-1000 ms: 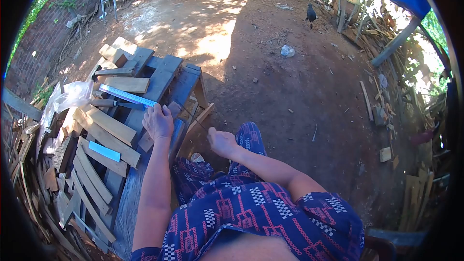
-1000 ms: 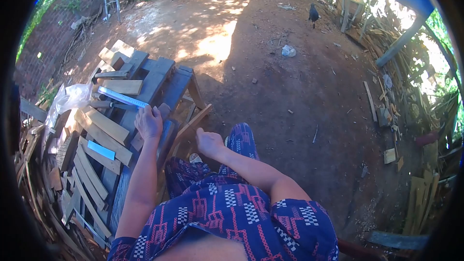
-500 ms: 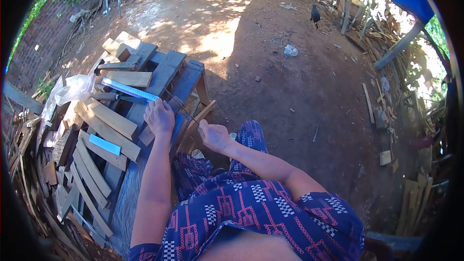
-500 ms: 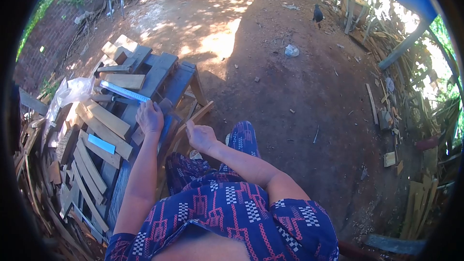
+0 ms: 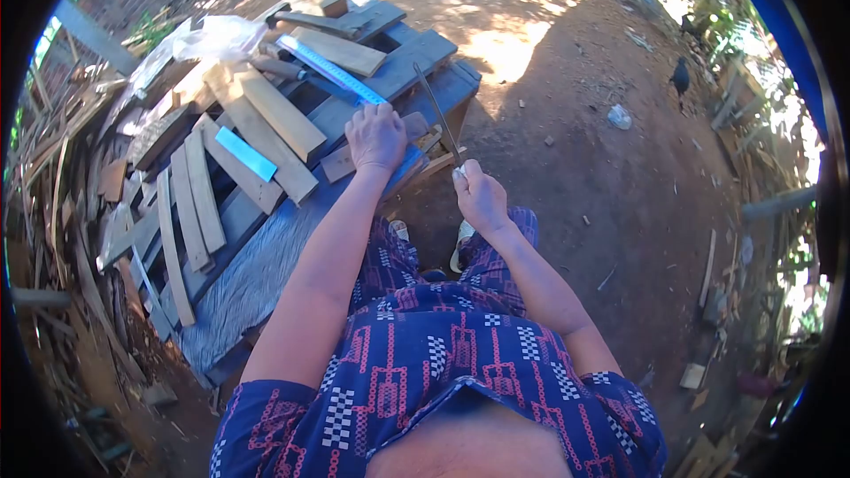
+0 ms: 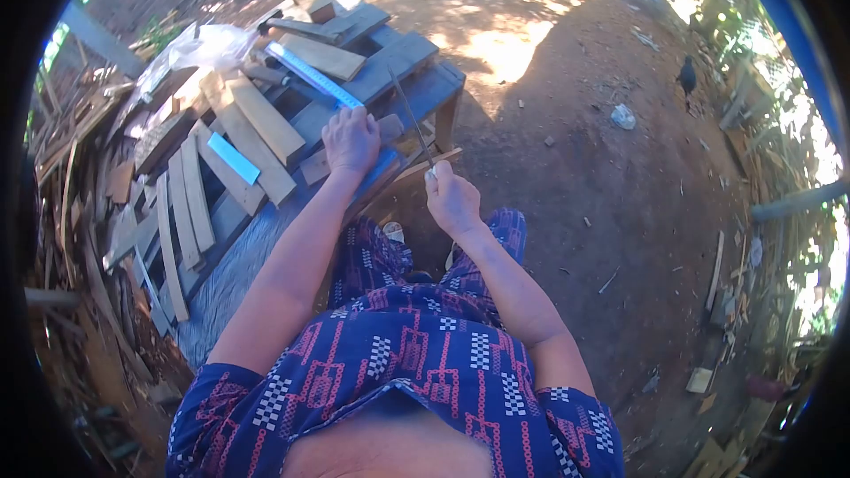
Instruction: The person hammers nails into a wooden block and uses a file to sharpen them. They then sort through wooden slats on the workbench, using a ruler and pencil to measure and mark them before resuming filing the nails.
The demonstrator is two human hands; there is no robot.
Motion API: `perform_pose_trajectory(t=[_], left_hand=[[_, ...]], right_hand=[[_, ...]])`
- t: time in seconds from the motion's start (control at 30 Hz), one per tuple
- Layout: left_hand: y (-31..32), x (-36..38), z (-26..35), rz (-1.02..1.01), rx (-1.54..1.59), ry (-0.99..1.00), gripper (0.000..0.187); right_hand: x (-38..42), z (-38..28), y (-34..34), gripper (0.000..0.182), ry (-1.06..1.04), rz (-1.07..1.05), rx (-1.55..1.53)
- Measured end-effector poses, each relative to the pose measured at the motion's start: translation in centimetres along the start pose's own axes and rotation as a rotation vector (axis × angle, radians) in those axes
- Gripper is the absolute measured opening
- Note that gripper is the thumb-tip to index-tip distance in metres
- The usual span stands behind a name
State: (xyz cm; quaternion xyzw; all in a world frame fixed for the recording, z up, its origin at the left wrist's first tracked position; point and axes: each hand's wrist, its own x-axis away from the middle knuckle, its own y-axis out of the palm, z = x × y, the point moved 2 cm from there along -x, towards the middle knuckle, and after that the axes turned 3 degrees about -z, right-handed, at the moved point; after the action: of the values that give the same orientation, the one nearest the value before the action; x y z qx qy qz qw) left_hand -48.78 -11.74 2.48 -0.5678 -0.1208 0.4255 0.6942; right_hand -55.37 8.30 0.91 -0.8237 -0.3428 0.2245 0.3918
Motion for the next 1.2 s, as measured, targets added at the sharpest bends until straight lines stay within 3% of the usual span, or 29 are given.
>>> perform_pose_trajectory(t=[1.2], left_hand=[[-0.3, 0.1, 0.6, -0.050, 0.029, 0.004, 0.019]], right_hand=[[-0.6, -0.4, 2.2, 0.019, 0.030, -0.084, 0.119]])
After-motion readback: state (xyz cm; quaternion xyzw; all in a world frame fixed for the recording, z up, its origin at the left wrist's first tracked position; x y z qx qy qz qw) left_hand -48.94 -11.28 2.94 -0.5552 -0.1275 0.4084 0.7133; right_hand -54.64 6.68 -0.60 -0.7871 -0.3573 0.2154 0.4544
